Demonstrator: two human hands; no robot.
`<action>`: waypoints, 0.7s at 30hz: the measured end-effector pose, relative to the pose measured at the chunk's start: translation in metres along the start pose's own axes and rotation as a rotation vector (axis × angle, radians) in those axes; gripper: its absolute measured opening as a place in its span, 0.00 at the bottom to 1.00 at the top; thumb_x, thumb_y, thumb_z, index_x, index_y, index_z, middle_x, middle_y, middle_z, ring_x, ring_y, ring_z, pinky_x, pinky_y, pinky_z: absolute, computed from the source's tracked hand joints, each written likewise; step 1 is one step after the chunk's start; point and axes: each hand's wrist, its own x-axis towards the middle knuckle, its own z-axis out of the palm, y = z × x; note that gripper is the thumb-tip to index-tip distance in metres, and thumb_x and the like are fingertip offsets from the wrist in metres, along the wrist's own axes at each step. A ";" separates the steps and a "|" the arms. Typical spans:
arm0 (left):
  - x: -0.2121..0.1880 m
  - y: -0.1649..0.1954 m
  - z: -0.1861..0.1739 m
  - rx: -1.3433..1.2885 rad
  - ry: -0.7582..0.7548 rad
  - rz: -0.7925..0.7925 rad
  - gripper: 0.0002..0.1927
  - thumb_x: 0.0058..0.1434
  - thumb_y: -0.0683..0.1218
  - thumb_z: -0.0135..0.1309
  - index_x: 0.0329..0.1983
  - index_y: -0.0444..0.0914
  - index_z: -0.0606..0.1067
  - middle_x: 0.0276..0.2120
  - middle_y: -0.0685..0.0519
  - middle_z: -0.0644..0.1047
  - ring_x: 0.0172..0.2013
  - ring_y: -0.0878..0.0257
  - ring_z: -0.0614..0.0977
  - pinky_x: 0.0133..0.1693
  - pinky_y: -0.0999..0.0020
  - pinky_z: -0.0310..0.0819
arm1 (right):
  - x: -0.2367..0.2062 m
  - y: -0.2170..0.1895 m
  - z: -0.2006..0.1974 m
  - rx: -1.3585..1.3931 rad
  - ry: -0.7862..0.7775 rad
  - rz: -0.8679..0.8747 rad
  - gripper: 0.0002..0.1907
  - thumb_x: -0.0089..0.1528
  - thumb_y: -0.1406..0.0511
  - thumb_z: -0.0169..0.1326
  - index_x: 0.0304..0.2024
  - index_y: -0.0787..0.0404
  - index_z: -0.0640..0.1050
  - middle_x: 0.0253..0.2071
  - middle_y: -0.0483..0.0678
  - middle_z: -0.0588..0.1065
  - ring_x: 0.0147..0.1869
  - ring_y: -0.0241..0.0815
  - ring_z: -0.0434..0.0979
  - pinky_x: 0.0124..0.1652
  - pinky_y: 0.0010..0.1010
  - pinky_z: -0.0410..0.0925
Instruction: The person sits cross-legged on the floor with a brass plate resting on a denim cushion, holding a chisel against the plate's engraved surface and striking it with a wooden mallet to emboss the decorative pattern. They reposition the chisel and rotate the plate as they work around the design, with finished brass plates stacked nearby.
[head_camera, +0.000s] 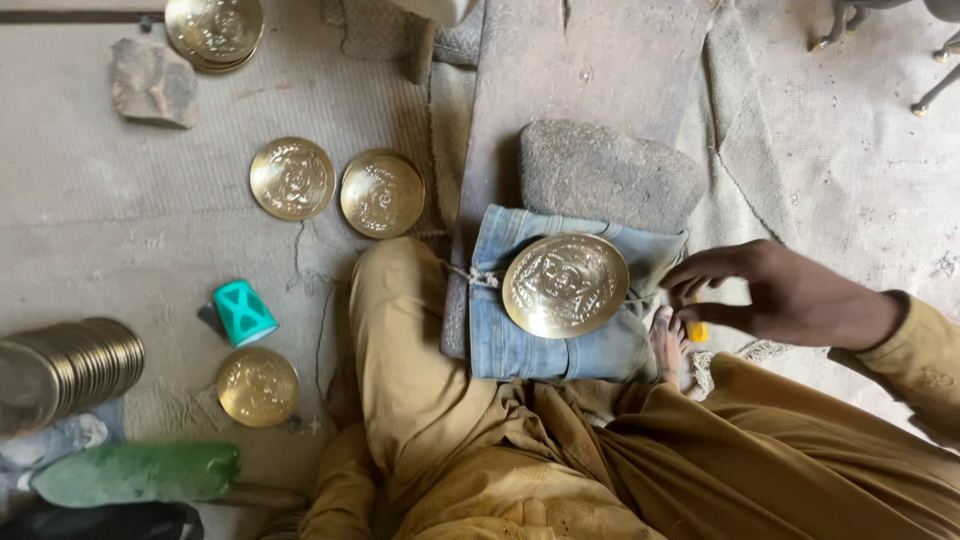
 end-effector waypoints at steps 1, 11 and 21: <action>0.000 0.000 0.000 -0.001 -0.006 -0.016 0.08 0.71 0.46 0.53 0.47 0.37 0.76 0.33 0.43 0.79 0.31 0.52 0.82 0.34 0.58 0.75 | 0.006 -0.006 0.001 -0.049 -0.027 0.067 0.22 0.56 0.63 0.62 0.54 0.54 0.81 0.47 0.46 0.84 0.44 0.40 0.88 0.45 0.31 0.76; -0.008 0.005 -0.031 0.013 -0.053 -0.148 0.07 0.72 0.44 0.53 0.48 0.36 0.75 0.35 0.45 0.79 0.34 0.56 0.81 0.37 0.62 0.75 | 0.033 -0.007 0.063 -0.271 0.300 -0.100 0.12 0.62 0.62 0.59 0.39 0.66 0.79 0.23 0.50 0.74 0.23 0.42 0.74 0.25 0.34 0.72; -0.010 -0.036 -0.031 -0.010 -0.017 -0.165 0.07 0.73 0.43 0.53 0.49 0.35 0.74 0.38 0.47 0.79 0.37 0.60 0.80 0.40 0.65 0.75 | 0.031 -0.014 0.071 0.091 0.311 -0.022 0.17 0.59 0.64 0.59 0.46 0.68 0.77 0.36 0.52 0.79 0.34 0.41 0.82 0.33 0.32 0.77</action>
